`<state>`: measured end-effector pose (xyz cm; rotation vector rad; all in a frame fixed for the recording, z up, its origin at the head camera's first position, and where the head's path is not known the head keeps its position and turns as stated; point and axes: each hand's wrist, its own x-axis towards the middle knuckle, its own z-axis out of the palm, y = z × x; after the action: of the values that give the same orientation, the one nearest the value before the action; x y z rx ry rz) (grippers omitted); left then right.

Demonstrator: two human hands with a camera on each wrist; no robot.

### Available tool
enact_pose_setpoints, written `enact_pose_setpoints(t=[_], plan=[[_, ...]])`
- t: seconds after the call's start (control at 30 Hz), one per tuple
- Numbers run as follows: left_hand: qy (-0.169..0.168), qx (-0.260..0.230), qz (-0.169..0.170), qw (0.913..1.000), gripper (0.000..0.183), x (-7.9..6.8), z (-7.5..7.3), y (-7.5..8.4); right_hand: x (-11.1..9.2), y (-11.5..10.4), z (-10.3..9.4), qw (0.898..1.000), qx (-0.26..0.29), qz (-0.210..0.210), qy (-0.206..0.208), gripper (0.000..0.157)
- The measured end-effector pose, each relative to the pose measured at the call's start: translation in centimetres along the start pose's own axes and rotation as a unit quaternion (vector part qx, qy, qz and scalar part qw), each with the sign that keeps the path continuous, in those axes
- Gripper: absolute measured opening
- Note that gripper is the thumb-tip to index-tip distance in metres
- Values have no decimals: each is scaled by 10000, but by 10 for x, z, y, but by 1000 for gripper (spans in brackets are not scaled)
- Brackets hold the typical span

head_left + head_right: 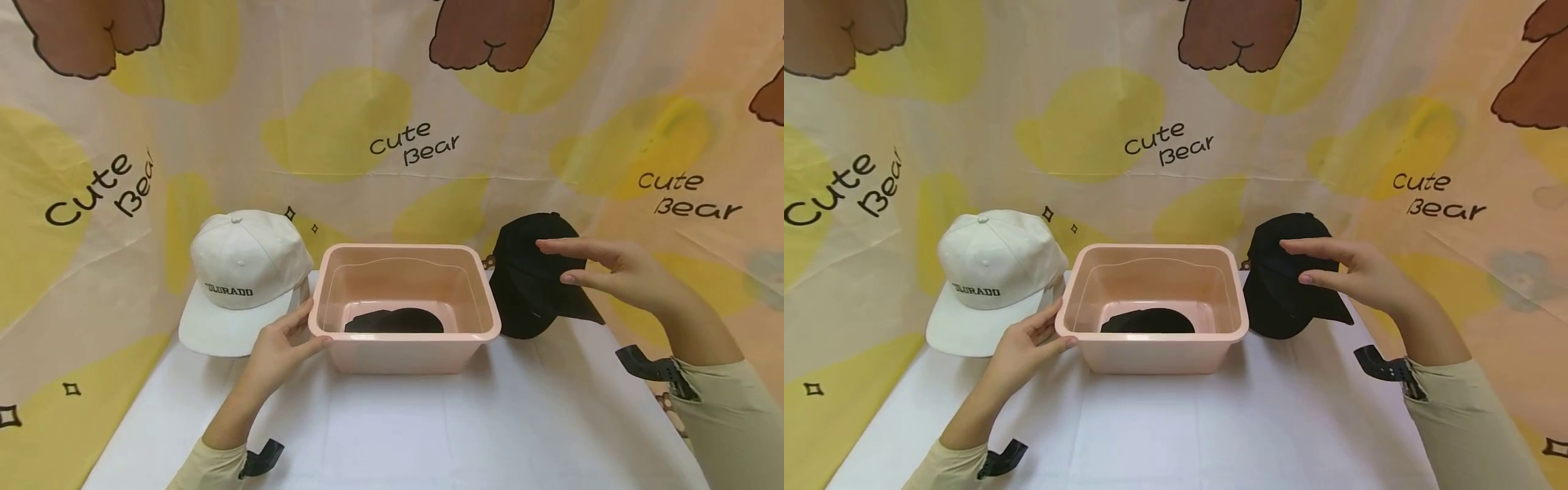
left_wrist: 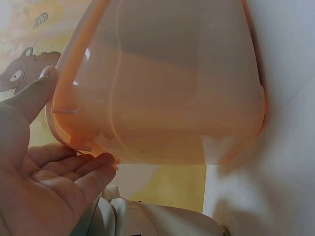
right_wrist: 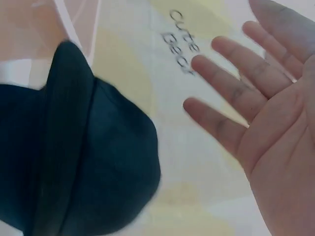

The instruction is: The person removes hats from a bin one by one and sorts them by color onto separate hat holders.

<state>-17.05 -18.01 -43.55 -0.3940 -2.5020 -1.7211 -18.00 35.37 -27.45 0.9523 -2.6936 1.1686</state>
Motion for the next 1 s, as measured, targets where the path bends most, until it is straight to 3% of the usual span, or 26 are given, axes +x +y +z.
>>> enact_pose_setpoints(t=[0.23,0.47,0.7,1.0], plan=[[-8,-12,-93,10000,93,-2,-1,-2,44,-3,11,9978,74,-352,-551,50],[-10,58,-12,10000,92,-1,0,0,74,-10,21,9961,-148,-584,-648,52],[6,97,3,10000,92,-1,-2,1,99,-21,35,9957,-152,-217,-892,53],[10,83,55,10000,92,-1,-2,2,131,-24,56,9882,-103,-149,-1521,53]])
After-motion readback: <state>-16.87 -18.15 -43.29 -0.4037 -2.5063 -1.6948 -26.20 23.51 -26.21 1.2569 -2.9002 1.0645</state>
